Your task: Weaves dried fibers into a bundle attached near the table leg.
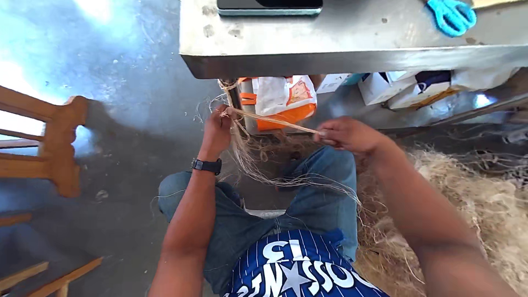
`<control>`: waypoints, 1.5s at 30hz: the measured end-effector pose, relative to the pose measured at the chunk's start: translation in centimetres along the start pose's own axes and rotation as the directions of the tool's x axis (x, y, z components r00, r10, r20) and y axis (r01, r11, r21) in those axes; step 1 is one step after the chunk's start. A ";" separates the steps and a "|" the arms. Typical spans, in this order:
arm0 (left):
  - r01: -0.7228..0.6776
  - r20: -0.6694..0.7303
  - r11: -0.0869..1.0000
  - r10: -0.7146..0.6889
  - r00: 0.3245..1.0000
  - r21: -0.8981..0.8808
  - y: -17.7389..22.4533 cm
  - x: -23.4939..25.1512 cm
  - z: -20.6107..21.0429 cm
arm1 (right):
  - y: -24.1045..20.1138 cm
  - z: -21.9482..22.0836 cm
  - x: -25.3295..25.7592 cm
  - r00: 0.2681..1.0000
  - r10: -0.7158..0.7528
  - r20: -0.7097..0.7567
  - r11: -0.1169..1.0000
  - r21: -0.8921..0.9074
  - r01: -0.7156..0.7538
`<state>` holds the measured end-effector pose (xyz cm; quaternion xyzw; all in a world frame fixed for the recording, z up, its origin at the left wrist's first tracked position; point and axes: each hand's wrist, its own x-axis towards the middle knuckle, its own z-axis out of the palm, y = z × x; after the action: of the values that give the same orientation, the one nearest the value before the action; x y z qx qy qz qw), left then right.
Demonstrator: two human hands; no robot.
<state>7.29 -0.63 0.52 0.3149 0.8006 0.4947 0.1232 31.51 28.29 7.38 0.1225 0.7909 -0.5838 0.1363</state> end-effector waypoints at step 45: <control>-0.010 0.061 0.998 0.014 0.998 -0.058 1.1 1.2 1.1 | -4.8 11.2 15.7 0.979 -0.123 -0.163 0.989 -0.100 0.108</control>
<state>7.34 1.21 1.11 0.3310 0.7800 0.5084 0.1536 15.96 16.70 2.87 0.1191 0.8311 -0.5417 0.0399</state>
